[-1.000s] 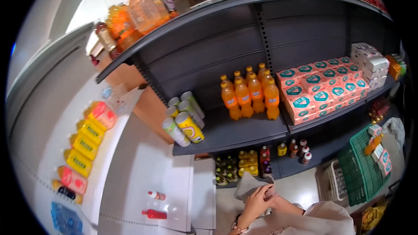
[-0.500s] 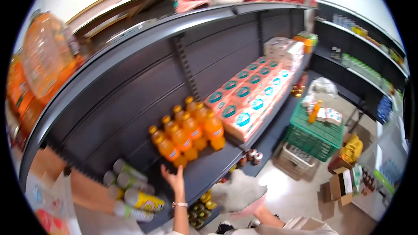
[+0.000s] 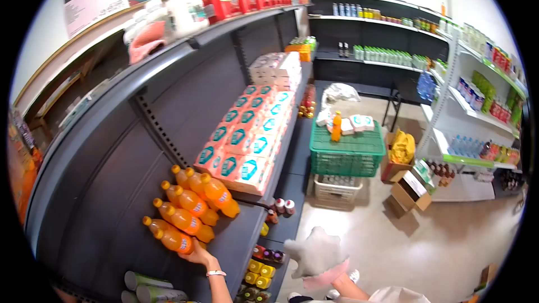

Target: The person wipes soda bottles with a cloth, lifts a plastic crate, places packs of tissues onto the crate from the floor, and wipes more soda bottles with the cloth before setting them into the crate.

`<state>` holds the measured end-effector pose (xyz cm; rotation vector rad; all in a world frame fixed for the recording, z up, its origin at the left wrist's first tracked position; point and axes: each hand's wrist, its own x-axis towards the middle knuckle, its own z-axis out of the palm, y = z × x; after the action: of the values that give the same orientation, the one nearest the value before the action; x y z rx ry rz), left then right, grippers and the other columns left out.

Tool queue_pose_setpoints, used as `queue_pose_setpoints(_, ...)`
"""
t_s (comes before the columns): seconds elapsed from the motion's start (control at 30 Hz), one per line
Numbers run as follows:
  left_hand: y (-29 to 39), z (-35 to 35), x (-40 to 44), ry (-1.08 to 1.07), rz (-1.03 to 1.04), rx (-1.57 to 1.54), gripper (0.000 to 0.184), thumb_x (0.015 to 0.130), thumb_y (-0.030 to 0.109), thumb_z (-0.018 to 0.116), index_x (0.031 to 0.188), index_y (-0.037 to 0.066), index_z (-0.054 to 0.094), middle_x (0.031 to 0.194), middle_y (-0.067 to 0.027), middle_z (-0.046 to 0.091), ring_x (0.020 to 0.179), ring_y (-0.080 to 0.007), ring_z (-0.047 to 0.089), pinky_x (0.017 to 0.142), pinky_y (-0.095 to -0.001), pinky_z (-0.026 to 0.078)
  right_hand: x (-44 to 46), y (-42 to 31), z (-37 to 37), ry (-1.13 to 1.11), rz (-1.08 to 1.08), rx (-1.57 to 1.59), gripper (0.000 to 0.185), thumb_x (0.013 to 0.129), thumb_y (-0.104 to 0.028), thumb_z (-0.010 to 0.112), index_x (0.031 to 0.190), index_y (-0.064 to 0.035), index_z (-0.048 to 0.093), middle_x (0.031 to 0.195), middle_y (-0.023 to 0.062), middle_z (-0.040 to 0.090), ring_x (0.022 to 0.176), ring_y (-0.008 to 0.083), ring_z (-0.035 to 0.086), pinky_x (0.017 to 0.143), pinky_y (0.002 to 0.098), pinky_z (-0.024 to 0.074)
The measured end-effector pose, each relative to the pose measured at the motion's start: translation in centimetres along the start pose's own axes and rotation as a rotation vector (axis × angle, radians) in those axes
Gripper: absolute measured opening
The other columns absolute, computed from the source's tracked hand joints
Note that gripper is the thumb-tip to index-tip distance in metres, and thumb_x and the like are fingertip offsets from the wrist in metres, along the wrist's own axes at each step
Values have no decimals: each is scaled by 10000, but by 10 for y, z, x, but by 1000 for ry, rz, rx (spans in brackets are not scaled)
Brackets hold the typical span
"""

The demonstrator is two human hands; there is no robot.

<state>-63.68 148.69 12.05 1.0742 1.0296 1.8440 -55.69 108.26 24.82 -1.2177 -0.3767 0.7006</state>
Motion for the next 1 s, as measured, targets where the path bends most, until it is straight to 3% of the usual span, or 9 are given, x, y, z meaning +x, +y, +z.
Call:
queue_pose_setpoints(0.17,98,-16,-71,104,242,100,527,756,11,711,1193,-78,429,1177,-189,532,1001,-271,557,897,-397,466,-36,-34,-47,171,-127,103,559,675,-210,710,1174,-56,512,1089,26,591,1006,167,549,854,332,448)
queue_pose_setpoints(0.23,153,-21,-124,-91,-133,-100,494,786,74,704,1174,-77,437,1150,-189,542,987,-268,558,873,-410,479,-57,-52,-71,233,-197,130,559,675,-199,716,1174,-52,511,1089,27,591,1003,163,550,853,330,450)
queue_pose_setpoints(0.4,227,-22,-249,-921,-247,-447,705,796,337,649,1316,2,311,1230,-160,466,1099,-263,509,886,-414,477,-106,-86,-122,355,-342,144,560,676,-171,729,1174,-42,509,1090,28,593,998,153,553,852,326,454)
queue_pose_setpoints(0.5,263,-22,-322,-1362,-489,-574,691,763,240,682,1324,61,321,1176,-117,487,1063,-229,522,864,-380,478,-131,-104,-150,412,-407,138,562,676,-155,738,1175,-36,508,1090,29,594,995,147,554,851,323,457)
queue_pose_setpoints(0.53,250,-26,-342,-1513,-379,-489,691,733,182,707,1304,67,335,1159,-115,495,1044,-224,531,855,-376,479,-141,-108,-159,435,-420,140,562,676,-149,740,1175,-34,507,1090,30,595,994,145,555,851,322,458)
queue_pose_setpoints(0.67,286,-18,-427,-1976,-972,-355,747,599,219,822,1202,49,415,1039,-97,551,933,-235,575,808,-365,479,-176,-121,-203,544,-492,131,565,677,-127,751,1175,-26,506,1091,31,596,990,137,557,850,318,461)
queue_pose_setpoints(0.73,302,-17,-468,-2077,-135,-201,754,585,260,823,1187,38,427,1011,-104,565,920,-247,591,795,-360,485,-186,-121,-225,596,-534,130,566,677,-116,757,1175,-22,505,1091,31,597,987,133,558,850,316,463)
queue_pose_setpoints(0.93,306,8,-558,-2536,-53,-187,820,549,285,828,1215,28,425,1086,-142,569,980,-286,588,841,-364,475,-228,-122,-289,973,-500,-59,542,666,-93,795,1134,7,541,1008,54,632,864,109,591,797,274,481)
queue_pose_setpoints(1.0,314,32,-578,-2738,-110,-259,777,567,262,820,1212,21,462,1117,-151,577,1028,-288,567,877,-334,455,-238,-138,-311,838,-471,27,561,646,-74,798,1137,5,538,1003,50,630,864,112,588,784,275,481)
